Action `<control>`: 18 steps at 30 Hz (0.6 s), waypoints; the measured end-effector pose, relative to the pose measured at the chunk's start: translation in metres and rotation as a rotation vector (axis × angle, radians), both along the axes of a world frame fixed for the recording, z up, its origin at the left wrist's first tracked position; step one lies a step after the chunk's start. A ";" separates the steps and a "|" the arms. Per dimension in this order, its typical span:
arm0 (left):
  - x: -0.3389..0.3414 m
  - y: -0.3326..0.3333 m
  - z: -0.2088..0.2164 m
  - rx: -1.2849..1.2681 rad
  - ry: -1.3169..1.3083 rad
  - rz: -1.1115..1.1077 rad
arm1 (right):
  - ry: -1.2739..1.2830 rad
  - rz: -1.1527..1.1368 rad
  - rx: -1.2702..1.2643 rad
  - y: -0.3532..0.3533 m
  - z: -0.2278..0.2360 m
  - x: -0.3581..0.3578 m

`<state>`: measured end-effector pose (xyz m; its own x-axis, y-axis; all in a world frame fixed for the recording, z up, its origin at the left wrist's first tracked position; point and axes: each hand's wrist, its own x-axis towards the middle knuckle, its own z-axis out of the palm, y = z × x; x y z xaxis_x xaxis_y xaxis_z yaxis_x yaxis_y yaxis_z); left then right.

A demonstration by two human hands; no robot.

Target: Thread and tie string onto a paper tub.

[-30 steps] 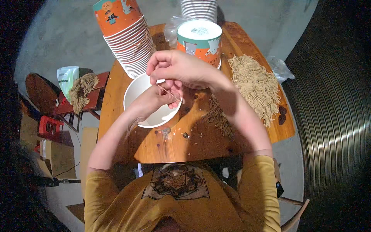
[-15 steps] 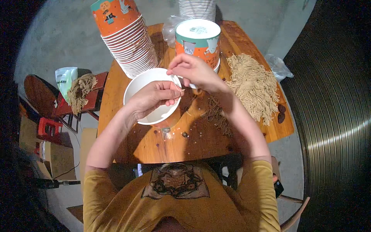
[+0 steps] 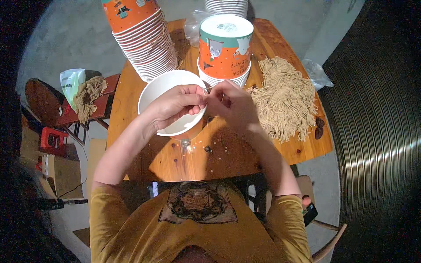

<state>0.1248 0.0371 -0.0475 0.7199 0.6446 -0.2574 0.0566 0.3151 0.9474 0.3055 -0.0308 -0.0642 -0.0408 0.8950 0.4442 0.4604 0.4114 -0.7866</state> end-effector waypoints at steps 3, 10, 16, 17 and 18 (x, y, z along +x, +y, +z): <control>-0.002 -0.001 0.005 -0.168 -0.031 0.007 | 0.044 -0.060 -0.007 -0.005 -0.008 -0.013; -0.002 -0.002 0.005 -0.491 -0.133 0.062 | 0.177 -0.133 0.050 -0.020 -0.018 -0.032; -0.002 -0.005 0.007 -0.463 -0.135 0.029 | -0.099 -0.202 0.307 -0.021 -0.022 -0.033; -0.003 -0.005 0.006 -0.467 -0.145 0.025 | -0.164 -0.215 0.364 -0.020 -0.024 -0.033; -0.003 -0.005 0.005 -0.467 -0.145 0.027 | -0.163 -0.212 0.364 -0.020 -0.024 -0.033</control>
<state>0.1219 0.0322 -0.0422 0.7544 0.5031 -0.4217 -0.0796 0.7078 0.7019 0.2720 -0.0510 -0.0883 0.0312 0.6776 0.7347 0.6707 0.5308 -0.5181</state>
